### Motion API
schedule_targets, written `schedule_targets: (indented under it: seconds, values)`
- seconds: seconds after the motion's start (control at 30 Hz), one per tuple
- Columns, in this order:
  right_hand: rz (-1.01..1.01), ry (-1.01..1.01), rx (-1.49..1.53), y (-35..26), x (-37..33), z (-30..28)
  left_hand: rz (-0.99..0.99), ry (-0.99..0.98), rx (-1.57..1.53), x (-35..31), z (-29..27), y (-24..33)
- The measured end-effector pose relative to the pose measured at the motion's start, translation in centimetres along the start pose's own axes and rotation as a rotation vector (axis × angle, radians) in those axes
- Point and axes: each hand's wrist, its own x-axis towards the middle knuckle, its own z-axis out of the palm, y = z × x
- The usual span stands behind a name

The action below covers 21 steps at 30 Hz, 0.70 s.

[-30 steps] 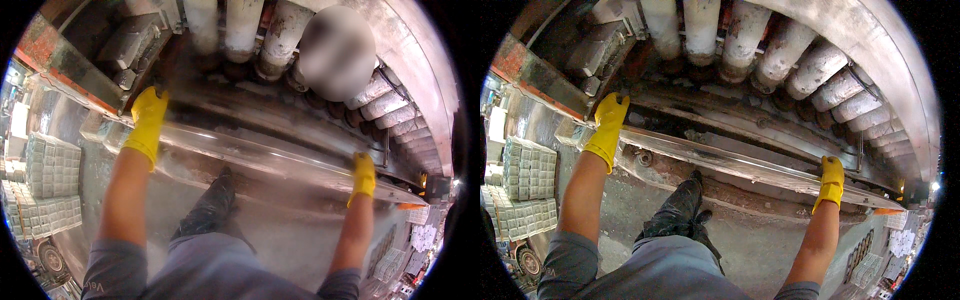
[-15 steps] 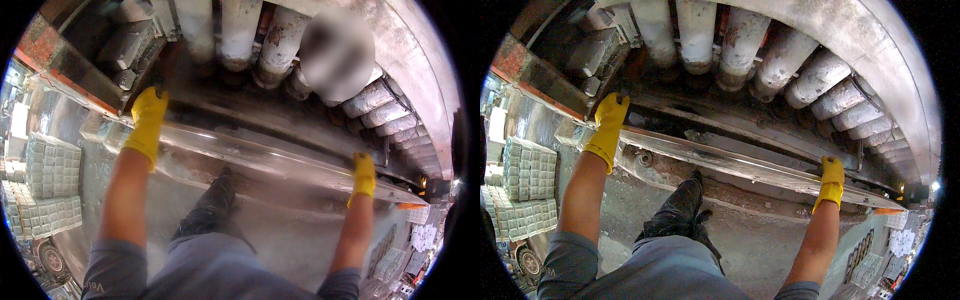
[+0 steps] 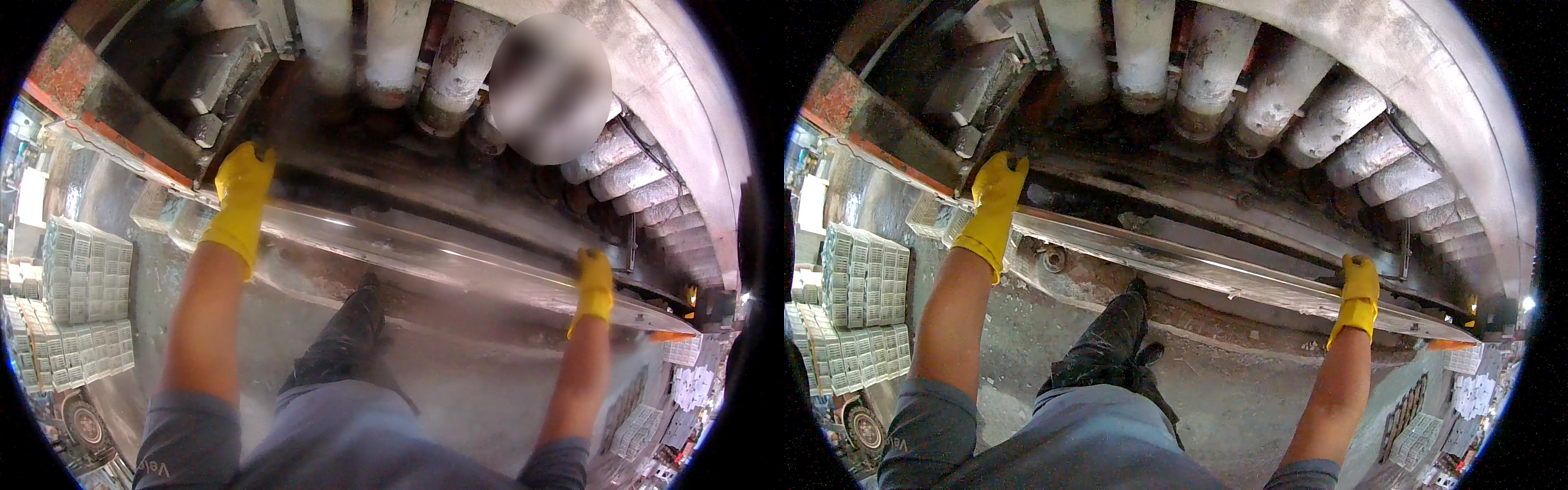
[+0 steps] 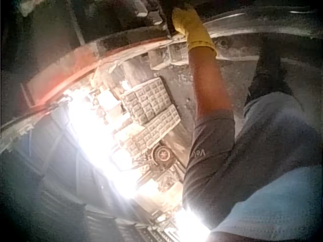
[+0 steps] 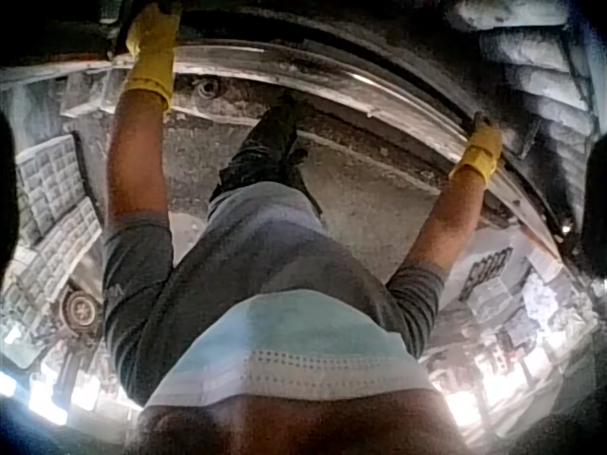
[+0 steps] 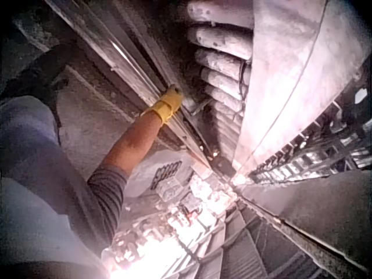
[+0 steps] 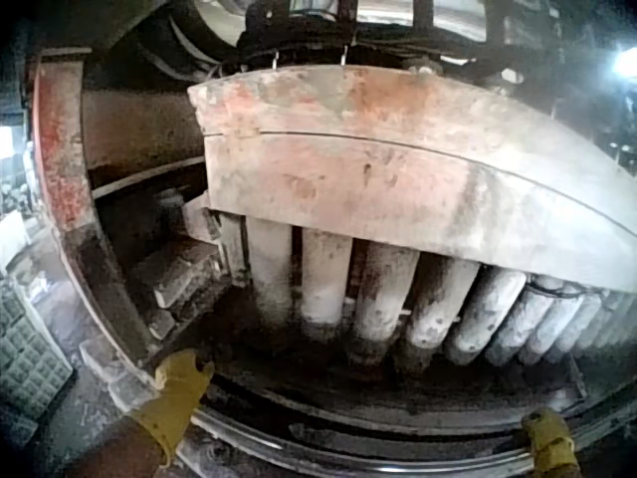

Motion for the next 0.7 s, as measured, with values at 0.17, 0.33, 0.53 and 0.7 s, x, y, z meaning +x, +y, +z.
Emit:
schedule_targets:
  seconds: [0.17, 0.33, 0.53, 0.7]
  values:
    - [0.038, -0.001, 0.026, 1.7, -1.8, 0.8, 0.003, 0.011, -0.010, -1.9, -0.7, -1.8]
    - [0.097, -0.050, 0.128, 2.9, -3.7, 0.9, 0.017, 0.023, -0.033, -3.3, -0.3, -3.7]
    - [0.117, -0.040, 0.151, 3.0, -6.0, 0.5, 0.043, 0.021, -0.029, -4.4, -0.4, -4.9]
    - [0.134, -0.059, 0.180, 3.6, -6.4, 0.7, 0.018, 0.011, -0.037, -4.6, -0.2, -5.9]
